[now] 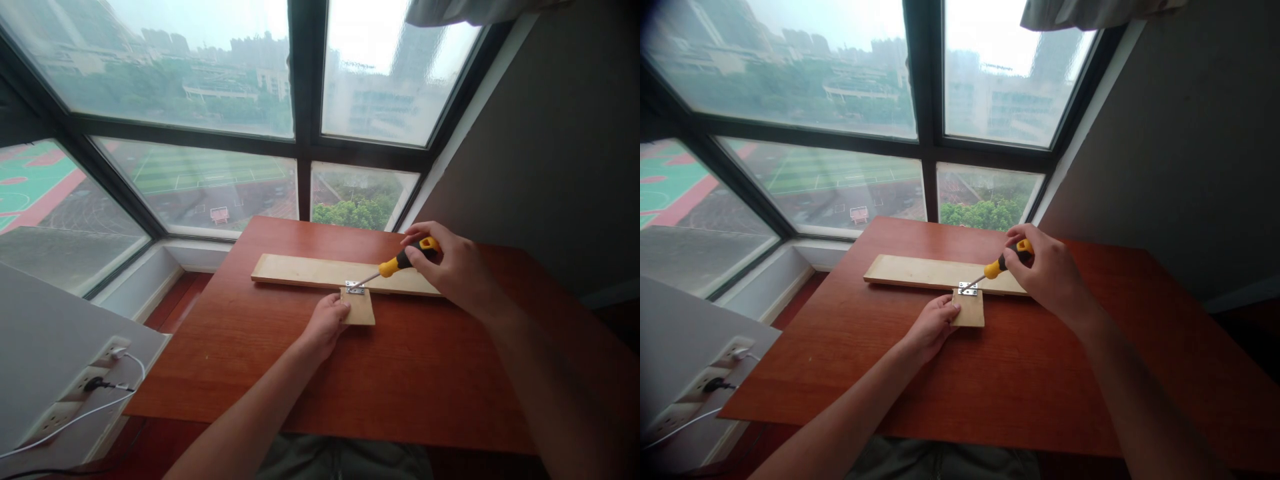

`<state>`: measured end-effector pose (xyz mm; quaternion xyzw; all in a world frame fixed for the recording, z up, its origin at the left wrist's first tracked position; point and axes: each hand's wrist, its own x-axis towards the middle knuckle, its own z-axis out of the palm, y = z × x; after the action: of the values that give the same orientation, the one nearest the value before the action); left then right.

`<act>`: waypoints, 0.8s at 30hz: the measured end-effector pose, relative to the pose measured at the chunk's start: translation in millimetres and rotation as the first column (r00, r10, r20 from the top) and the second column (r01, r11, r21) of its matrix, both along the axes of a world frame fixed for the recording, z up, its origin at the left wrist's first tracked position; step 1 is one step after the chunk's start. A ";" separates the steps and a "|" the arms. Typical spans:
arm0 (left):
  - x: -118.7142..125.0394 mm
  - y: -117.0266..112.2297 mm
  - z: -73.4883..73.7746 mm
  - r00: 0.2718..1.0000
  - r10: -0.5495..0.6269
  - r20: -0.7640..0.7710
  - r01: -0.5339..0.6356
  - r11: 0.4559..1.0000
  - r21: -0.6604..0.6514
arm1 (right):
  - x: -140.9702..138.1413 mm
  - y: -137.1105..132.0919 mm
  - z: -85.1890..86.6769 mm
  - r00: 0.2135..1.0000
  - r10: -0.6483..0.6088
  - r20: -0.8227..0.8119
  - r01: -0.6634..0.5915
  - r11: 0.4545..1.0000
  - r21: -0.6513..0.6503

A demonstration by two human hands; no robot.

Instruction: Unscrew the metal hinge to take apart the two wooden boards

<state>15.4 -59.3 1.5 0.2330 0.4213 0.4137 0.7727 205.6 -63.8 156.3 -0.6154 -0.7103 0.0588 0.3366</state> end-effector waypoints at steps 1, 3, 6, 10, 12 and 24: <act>0.0 -0.1 0.2 1.000 0.001 0.001 -0.001 1.000 -0.001 | 0.3 -0.2 -0.2 1.000 0.017 -0.003 -0.017 1.000 0.007; -0.1 -0.1 0.2 1.000 -0.001 0.002 0.001 1.000 -0.002 | 1.0 -0.3 -1.0 0.999 0.037 0.000 -0.037 0.999 0.011; -0.3 0.0 -0.6 1.000 -0.001 0.001 0.001 1.000 0.001 | 1.9 1.0 -2.7 1.000 0.001 0.025 -0.001 1.000 0.007; -0.4 0.4 -2.0 1.000 0.005 0.007 -0.005 1.000 0.004 | 3.1 3.8 -3.4 0.997 -0.066 0.036 0.067 0.997 -0.032; -0.4 0.3 -2.5 1.000 0.004 0.003 -0.004 1.000 0.004 | 4.0 4.4 -2.8 0.999 -0.040 0.008 0.040 0.999 -0.037; -0.4 0.1 -4.1 1.000 0.012 0.018 -0.012 1.000 0.015 | 7.4 8.2 -3.8 0.996 -0.080 0.028 0.081 0.994 -0.069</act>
<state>15.0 -59.3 -2.6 0.2324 0.4127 0.4236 0.7722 213.0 -55.6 152.5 -0.6557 -0.6866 0.0622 0.3078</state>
